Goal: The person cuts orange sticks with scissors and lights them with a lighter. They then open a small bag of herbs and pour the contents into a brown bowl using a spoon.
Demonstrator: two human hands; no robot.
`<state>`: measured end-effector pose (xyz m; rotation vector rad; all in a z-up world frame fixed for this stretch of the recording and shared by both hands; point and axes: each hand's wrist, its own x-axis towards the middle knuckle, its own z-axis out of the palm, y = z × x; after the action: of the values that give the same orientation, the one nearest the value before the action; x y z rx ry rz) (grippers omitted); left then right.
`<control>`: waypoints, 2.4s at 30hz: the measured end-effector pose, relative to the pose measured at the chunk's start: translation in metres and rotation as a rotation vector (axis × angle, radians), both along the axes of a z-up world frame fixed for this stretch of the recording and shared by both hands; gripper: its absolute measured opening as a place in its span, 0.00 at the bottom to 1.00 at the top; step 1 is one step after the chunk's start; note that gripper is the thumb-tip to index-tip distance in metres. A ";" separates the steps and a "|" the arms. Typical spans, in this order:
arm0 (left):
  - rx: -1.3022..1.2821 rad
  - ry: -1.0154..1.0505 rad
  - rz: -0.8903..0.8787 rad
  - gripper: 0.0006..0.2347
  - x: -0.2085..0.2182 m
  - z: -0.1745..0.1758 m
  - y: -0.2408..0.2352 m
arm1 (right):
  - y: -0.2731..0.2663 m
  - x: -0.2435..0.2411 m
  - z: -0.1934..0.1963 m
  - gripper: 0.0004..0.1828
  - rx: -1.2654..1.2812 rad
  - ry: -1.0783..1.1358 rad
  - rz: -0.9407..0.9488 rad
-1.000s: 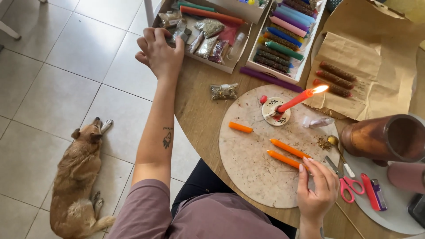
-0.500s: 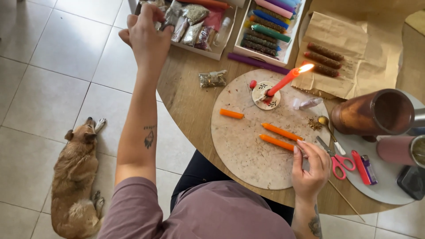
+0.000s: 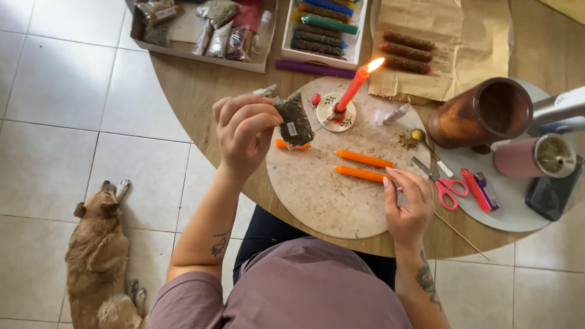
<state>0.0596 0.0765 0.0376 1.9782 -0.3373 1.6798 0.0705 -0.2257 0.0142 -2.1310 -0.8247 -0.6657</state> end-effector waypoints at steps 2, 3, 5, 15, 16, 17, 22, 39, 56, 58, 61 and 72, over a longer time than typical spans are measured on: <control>0.034 -0.028 -0.015 0.06 -0.001 0.007 -0.008 | -0.002 -0.001 -0.001 0.05 0.013 0.008 0.004; 0.049 -0.022 -0.026 0.06 -0.001 0.010 -0.010 | -0.003 0.000 -0.002 0.05 0.012 0.012 0.010; 0.067 -0.015 -0.041 0.06 -0.003 0.015 -0.015 | -0.002 -0.001 -0.001 0.06 0.013 0.017 0.012; -0.103 0.657 -0.545 0.10 -0.031 0.010 -0.080 | 0.031 -0.029 0.038 0.17 0.110 0.084 0.080; -0.190 0.747 -0.609 0.14 -0.032 0.006 -0.085 | 0.030 -0.026 0.041 0.16 0.150 0.163 0.091; -0.181 0.742 -0.632 0.14 -0.033 0.009 -0.089 | 0.026 -0.023 0.040 0.16 0.150 0.153 0.069; -0.111 0.833 -0.589 0.12 -0.036 0.006 -0.098 | 0.018 -0.010 0.039 0.12 0.173 0.194 0.099; -0.145 0.924 -0.150 0.14 -0.055 -0.020 -0.068 | -0.057 0.047 0.013 0.12 0.112 -0.261 -0.314; -0.001 0.652 -0.174 0.40 -0.046 -0.006 -0.120 | -0.014 -0.032 0.033 0.06 0.199 -0.180 -0.042; -0.221 0.440 -0.377 0.32 -0.039 -0.009 -0.138 | -0.006 -0.051 0.029 0.07 0.254 -0.047 0.041; -0.305 0.384 -0.688 0.35 -0.039 0.007 -0.125 | -0.006 -0.036 0.029 0.39 0.451 0.078 0.159; -0.467 0.432 -0.939 0.37 -0.045 0.042 -0.088 | 0.006 -0.007 0.040 0.63 0.632 0.081 0.418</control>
<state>0.0148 -0.0113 0.0796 1.4134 -0.5374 0.6415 0.0639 -0.2198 0.0541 -1.3572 -0.8426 -0.5227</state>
